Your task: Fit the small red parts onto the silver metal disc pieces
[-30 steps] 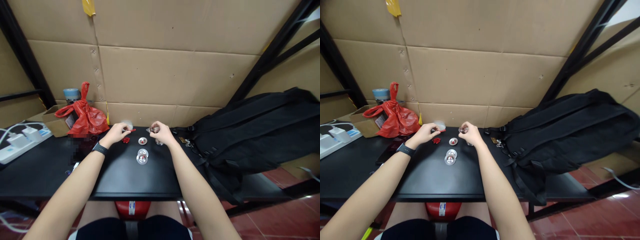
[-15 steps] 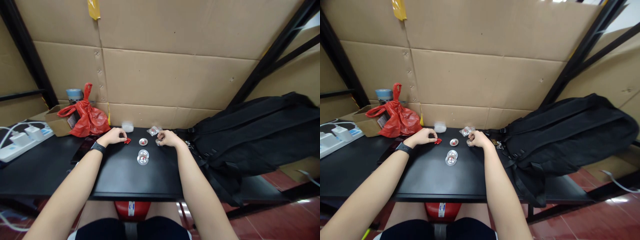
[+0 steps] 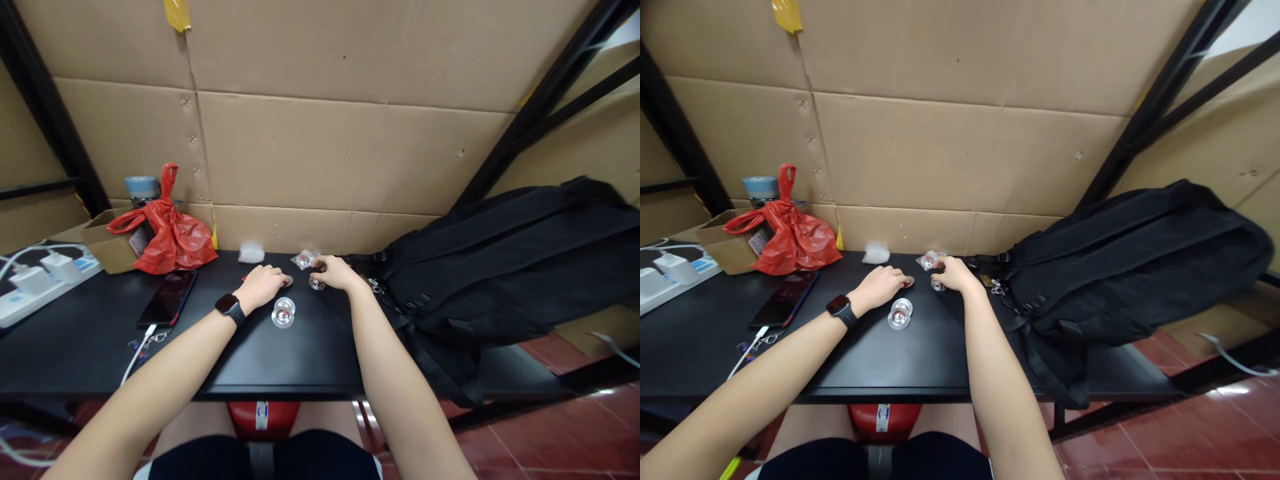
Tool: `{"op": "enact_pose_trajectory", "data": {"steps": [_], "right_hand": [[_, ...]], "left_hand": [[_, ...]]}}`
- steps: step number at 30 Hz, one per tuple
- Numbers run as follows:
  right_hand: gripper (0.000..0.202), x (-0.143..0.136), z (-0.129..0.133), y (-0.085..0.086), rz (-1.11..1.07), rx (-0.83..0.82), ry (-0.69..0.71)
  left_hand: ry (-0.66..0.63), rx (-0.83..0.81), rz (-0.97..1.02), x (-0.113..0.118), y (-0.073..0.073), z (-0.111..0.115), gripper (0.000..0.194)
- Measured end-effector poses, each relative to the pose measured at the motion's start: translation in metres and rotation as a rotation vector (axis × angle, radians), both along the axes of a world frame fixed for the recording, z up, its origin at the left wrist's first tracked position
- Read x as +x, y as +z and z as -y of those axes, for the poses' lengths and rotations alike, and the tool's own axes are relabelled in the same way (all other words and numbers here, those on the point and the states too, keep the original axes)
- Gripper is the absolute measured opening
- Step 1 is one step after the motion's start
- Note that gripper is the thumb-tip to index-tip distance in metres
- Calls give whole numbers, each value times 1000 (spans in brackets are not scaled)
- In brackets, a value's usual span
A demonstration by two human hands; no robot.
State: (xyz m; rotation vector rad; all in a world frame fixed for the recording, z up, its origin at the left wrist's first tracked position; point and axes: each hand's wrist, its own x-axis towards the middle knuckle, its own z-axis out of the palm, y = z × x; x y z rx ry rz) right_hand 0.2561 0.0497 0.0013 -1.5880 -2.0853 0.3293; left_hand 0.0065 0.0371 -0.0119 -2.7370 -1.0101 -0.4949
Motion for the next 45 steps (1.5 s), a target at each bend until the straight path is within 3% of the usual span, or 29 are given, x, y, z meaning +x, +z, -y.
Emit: {"op": "enact_pose_trajectory", "data": {"steps": [5, 12, 17, 23, 26, 29, 33, 40, 45], "right_hand": [[17, -21, 1, 1, -72, 85, 119], [24, -46, 7, -1, -135, 36, 352], [23, -52, 9, -2, -149, 30, 351], [35, -56, 11, -4, -229, 0, 338], [35, -58, 10, -7, -139, 45, 359], [37, -62, 8, -11, 22, 122, 295], [32, -69, 7, -14, 178, 96, 213], [27, -74, 6, -13, 174, 95, 328], [11, -77, 6, -15, 132, 140, 353]], "left_hand": [[68, 27, -75, 4, 2, -4, 16], [135, -31, -27, -7, 9, -4, 17], [104, -77, 81, -12, 7, -9, 15], [132, -117, 206, -19, 7, -13, 15], [102, -125, 184, -23, 8, -10, 17], [109, -77, 148, -24, 9, -8, 21], [133, -49, 118, -22, 10, -7, 22], [109, -61, 57, -17, 7, -5, 22], [121, -68, 51, -11, 5, -4, 13]]}}
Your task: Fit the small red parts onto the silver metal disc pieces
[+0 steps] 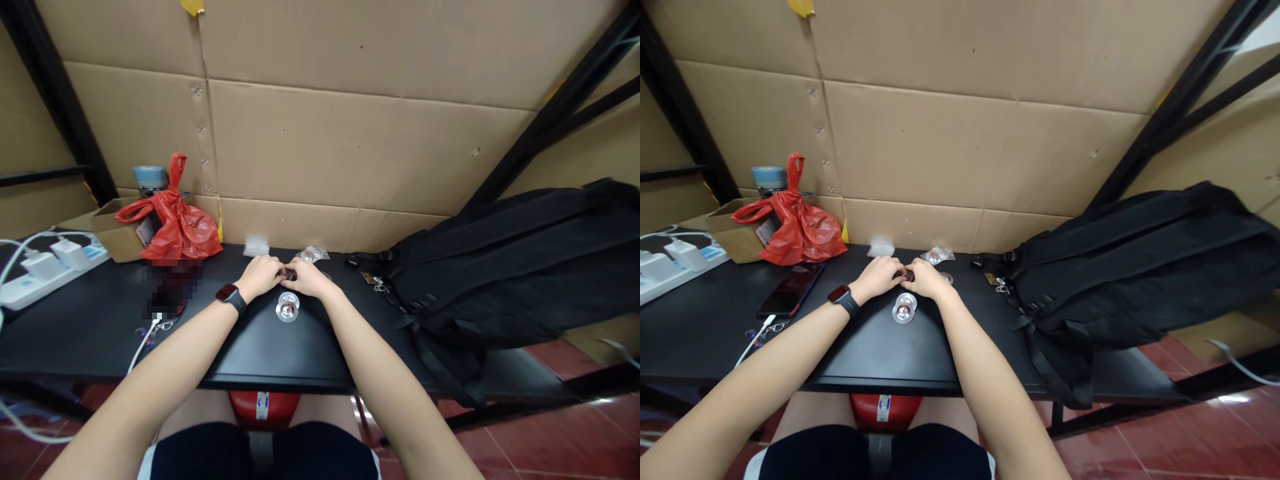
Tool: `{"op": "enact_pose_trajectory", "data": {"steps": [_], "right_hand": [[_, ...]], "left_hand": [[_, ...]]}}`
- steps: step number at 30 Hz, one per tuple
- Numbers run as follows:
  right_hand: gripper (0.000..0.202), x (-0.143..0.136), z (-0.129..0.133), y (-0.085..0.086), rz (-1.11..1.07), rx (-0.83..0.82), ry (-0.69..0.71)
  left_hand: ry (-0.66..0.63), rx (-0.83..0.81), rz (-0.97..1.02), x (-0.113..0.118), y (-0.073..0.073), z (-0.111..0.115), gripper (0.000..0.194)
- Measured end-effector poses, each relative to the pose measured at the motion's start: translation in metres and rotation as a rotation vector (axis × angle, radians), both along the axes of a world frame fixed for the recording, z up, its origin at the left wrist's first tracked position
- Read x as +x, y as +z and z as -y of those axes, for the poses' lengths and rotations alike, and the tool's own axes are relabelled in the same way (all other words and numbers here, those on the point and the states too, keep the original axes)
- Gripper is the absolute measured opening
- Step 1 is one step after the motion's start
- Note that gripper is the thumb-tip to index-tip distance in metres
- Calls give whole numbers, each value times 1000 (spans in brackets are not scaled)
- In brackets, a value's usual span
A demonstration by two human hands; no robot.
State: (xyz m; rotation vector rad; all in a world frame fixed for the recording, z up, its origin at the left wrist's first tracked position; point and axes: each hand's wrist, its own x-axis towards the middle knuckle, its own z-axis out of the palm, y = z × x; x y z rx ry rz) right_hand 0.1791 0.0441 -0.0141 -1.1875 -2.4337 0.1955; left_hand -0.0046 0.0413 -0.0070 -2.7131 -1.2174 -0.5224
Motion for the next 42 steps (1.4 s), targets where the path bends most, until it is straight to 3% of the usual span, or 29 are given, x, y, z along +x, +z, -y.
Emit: {"op": "enact_pose_trajectory", "data": {"steps": [5, 9, 12, 16, 21, 25, 28, 31, 34, 42], "right_hand": [[16, -2, 2, 1, -87, 20, 11], [33, -1, 4, 7, -318, 28, -13], [37, -1, 6, 10, -580, -79, 17], [47, -5, 10, 12, -834, -309, 94], [55, -8, 15, 18, -923, -311, 87], [55, 13, 11, 27, -816, -155, -26], [46, 47, 5, 31, -472, 24, -197], [43, 80, -1, 26, -282, -60, -329], [47, 99, -6, 18, -226, -179, -359], [48, 102, -11, 9, -235, -372, -300]], "left_hand": [[5, 1, 47, 2, 0, -2, 12], [-35, -129, 359, -4, 5, -3, 15], [-115, -247, 593, -10, 11, -4, 16], [-182, -364, 718, -13, 17, -4, 22], [-230, -402, 722, -17, 24, -5, 21], [-63, -167, 474, -38, 30, -12, 17], [38, -128, 360, -59, 30, -20, 16], [4, -249, 334, -75, 27, -27, 18], [-45, -328, 329, -81, 23, -30, 20], [-29, -275, 283, -74, 18, -29, 19]]}}
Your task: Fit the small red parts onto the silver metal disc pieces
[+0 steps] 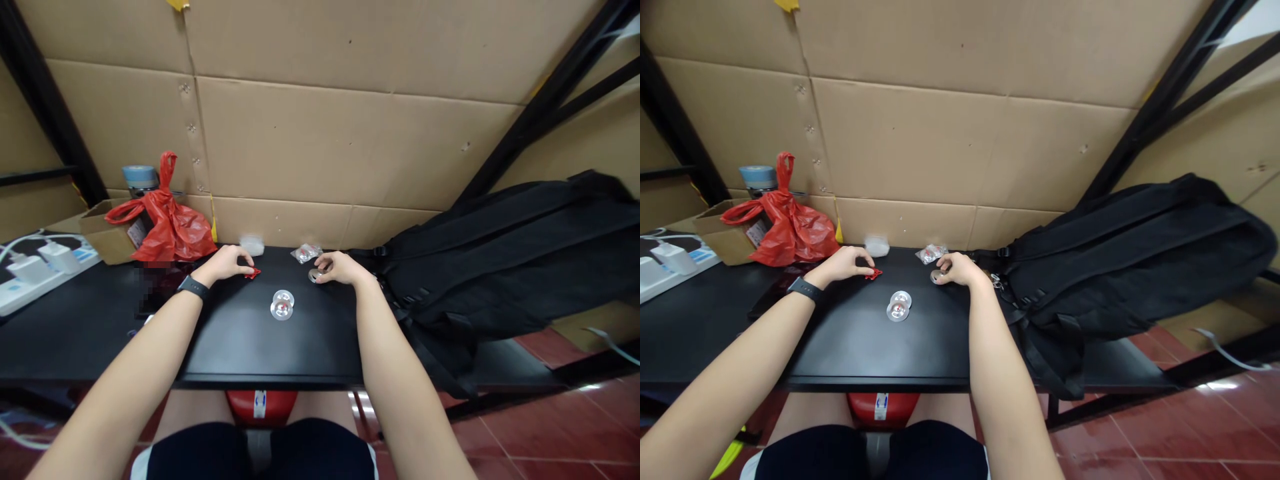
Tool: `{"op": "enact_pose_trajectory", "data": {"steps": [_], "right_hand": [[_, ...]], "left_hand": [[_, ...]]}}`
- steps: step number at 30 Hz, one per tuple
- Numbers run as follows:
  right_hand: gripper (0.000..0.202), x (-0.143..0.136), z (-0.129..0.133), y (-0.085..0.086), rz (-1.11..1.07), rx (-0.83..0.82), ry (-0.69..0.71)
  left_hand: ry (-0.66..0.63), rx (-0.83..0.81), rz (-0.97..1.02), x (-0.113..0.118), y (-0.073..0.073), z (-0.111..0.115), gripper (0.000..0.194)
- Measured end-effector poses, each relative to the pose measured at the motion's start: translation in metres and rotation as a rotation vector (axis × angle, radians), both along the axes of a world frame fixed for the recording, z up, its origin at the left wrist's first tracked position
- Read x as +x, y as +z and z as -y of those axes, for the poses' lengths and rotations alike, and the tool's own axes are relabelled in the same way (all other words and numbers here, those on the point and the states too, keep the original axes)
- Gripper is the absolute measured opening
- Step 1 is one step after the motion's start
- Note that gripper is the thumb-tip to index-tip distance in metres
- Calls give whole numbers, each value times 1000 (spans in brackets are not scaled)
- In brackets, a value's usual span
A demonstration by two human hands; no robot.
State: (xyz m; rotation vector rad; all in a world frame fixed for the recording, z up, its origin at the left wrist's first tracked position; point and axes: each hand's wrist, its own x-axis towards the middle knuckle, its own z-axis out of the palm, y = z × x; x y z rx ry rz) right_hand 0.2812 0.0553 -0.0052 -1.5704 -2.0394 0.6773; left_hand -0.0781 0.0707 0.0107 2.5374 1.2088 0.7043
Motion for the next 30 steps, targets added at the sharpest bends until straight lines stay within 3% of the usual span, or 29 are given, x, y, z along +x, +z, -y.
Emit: {"op": "enact_pose_trajectory", "data": {"steps": [3, 9, 13, 17, 21, 23, 26, 30], "right_hand": [[46, -1, 0, -1, -10, 11, 28], [42, -7, 0, -2, 49, 61, 50], [40, -12, 3, 1, 95, 113, 33], [38, -25, 9, 10, 64, 180, 50], [42, -53, 20, 18, -108, 70, 342], [43, -69, 24, 19, -204, 85, 407], [43, -87, 29, 18, -248, 222, 324], [42, -98, 32, 16, -201, 388, 234]], "left_hand": [[-38, 9, 36, 12, 3, 9, 21], [-441, -174, -23, 54, 11, 42, 21], [-541, -264, -16, 72, 11, 59, 19], [-515, -218, -30, 73, 14, 59, 9], [-387, -69, 9, 62, 26, 52, 11], [-274, 24, 65, 56, 29, 49, 12], [-139, 74, 203, 52, 29, 46, 12], [-79, 44, 345, 55, 25, 47, 18]]}}
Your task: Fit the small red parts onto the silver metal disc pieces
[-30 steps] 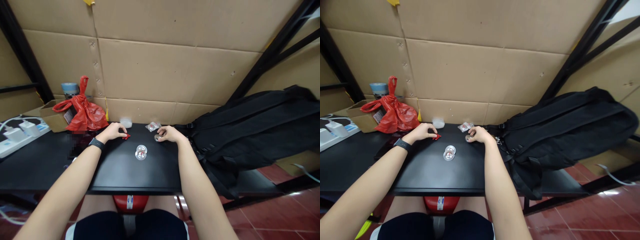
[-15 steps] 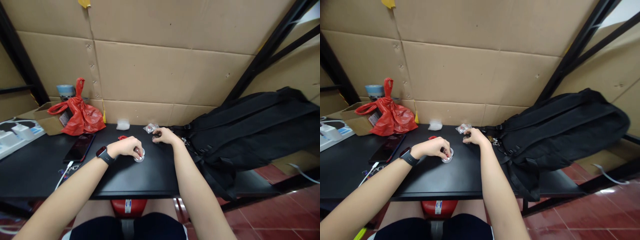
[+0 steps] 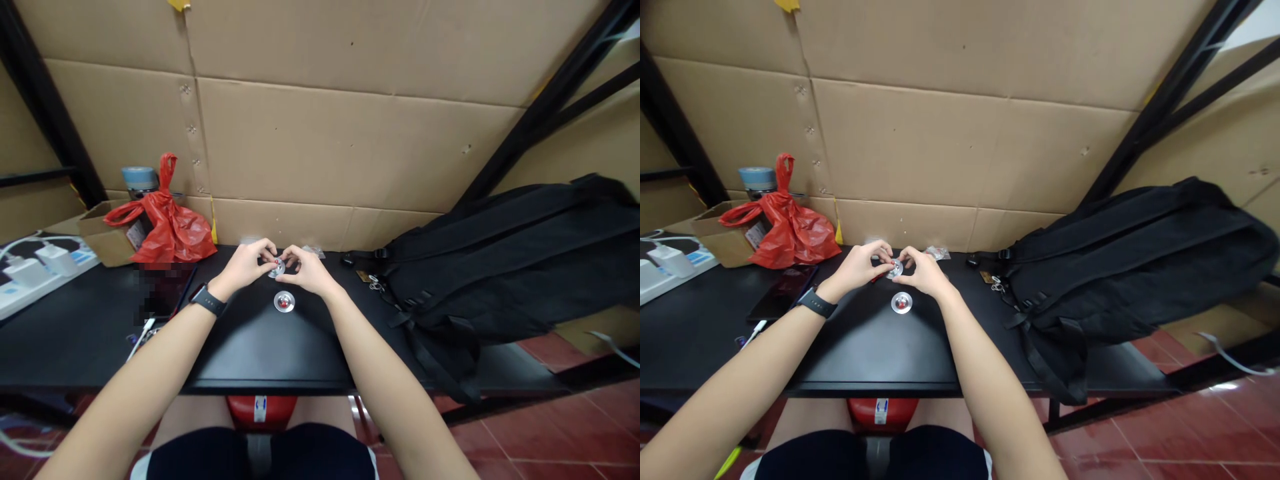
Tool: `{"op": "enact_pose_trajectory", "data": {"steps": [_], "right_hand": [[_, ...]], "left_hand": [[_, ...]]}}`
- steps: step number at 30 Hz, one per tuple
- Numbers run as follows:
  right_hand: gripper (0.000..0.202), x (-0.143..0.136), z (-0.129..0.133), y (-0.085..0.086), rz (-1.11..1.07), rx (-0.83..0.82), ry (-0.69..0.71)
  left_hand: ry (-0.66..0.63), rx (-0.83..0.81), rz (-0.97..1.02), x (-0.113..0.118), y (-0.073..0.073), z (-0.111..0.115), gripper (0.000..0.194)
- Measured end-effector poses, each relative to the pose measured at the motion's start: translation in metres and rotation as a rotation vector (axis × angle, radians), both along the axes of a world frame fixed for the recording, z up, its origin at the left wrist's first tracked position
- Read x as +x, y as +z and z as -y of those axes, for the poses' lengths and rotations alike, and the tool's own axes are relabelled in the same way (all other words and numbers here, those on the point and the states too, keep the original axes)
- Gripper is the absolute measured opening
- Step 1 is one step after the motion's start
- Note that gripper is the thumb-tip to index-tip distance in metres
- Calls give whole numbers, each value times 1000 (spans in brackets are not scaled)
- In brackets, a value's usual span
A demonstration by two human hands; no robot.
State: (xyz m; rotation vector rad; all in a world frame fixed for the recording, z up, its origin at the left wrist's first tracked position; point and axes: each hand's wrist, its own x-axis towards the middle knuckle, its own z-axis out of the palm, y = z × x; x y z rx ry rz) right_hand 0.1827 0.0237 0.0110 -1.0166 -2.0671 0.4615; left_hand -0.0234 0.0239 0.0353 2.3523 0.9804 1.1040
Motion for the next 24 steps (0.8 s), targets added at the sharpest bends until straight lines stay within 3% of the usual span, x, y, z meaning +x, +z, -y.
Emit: {"op": "enact_pose_trajectory", "data": {"steps": [7, 9, 12, 17, 24], "right_hand": [[45, -6, 3, 3, 76, 25, 73], [50, -3, 2, 3, 46, 11, 59], [62, 2, -2, 4, -79, -44, 16], [53, 3, -3, 6, -220, -133, 143], [46, -7, 2, 6, -187, -148, 172]], "left_hand": [[7, 66, 2, 6, 4, 6, 16], [78, 125, 21, 3, 6, 4, 7], [145, 134, 27, -4, 8, -2, 9], [22, 67, 20, -5, 2, -6, 15], [10, 167, -9, 3, -6, -6, 9]]}}
